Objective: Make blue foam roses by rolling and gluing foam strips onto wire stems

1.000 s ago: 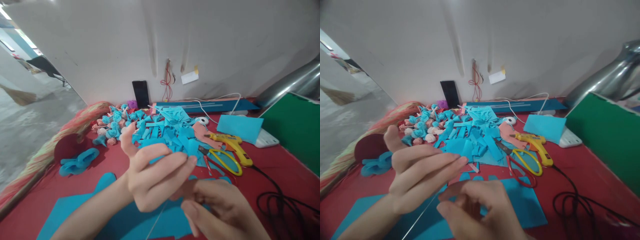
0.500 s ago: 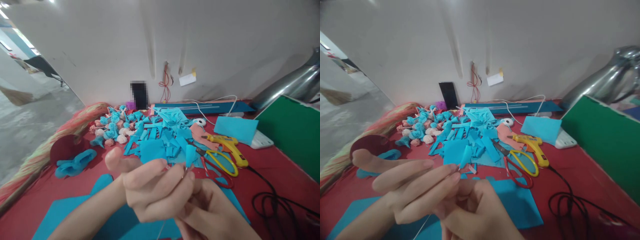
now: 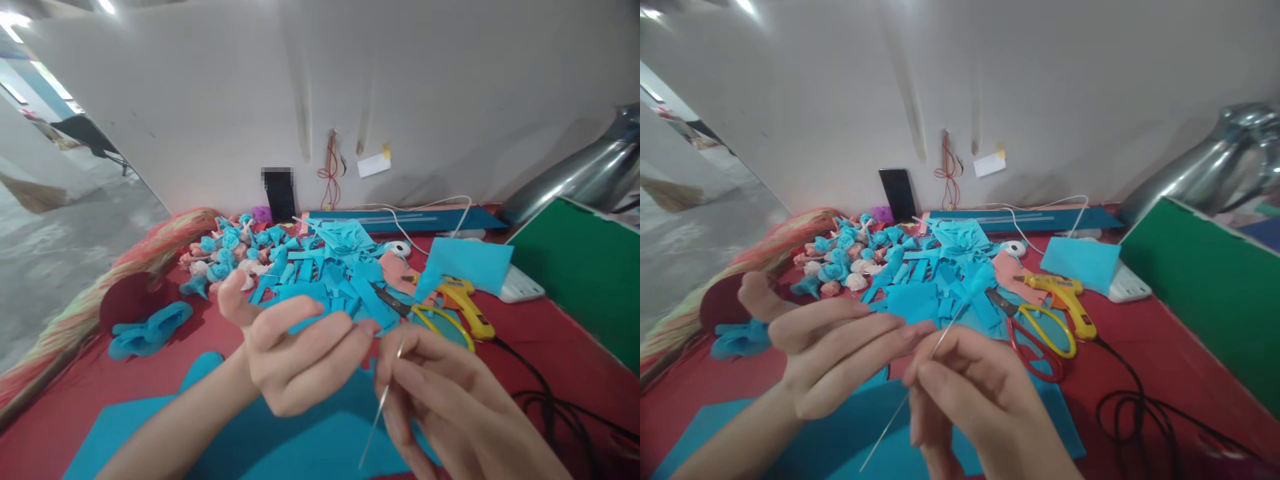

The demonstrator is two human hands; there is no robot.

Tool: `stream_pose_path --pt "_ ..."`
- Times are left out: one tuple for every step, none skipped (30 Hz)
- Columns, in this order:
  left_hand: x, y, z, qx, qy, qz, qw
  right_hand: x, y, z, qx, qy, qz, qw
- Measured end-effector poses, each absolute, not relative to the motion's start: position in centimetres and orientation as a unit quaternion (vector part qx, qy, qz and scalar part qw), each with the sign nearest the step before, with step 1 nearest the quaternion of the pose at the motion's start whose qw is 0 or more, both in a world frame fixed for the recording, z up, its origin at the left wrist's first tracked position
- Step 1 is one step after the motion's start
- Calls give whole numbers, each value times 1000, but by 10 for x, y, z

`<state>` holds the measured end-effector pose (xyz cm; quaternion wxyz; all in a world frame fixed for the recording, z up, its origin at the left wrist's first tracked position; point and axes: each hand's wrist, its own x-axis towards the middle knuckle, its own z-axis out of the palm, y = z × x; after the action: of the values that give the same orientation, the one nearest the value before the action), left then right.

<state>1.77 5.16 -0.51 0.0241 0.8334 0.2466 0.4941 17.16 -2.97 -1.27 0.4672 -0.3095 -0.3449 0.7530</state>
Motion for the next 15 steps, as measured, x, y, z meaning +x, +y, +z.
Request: stream_pose_path --pt "19 53 -5 829 201 516 -75 174 -30 -10 -310 -346 749 472" --pt "20 54 -6 821 179 524 -137 175 -30 -8 -310 -348 748 473" --pt "22 55 -7 813 168 529 -175 177 -30 -6 -313 -351 746 473" --pt "25 56 -9 813 181 528 -168 178 -30 -6 -316 -354 743 472" --pt "27 56 -10 817 201 522 -137 178 -30 -6 -319 -359 741 469" --pt "28 57 -10 823 222 515 -92 178 -29 -7 -322 -366 738 466" --pt "30 56 -10 827 238 508 -46 178 -29 -8 -325 -375 735 462" --pt "30 56 -10 829 246 503 -2 178 -29 -9 -334 -382 731 456" --pt "30 55 -9 829 250 499 40 177 -29 -10 -346 -392 726 447" --pt "30 54 -9 825 253 498 81 177 -28 -11 -354 -411 718 436" --pt "30 54 -8 819 255 501 117 176 -27 -12 -366 -438 701 428" --pt "29 53 -8 810 257 504 151 176 -27 -13 -381 -476 669 424" --pt "28 53 -8 801 259 508 181 175 -26 -13 -400 -524 621 424" --pt "27 53 -8 791 263 512 209 175 -24 -14 -421 -576 555 427" --pt "27 54 -9 780 267 516 235 175 -23 -14 -438 -628 477 432"
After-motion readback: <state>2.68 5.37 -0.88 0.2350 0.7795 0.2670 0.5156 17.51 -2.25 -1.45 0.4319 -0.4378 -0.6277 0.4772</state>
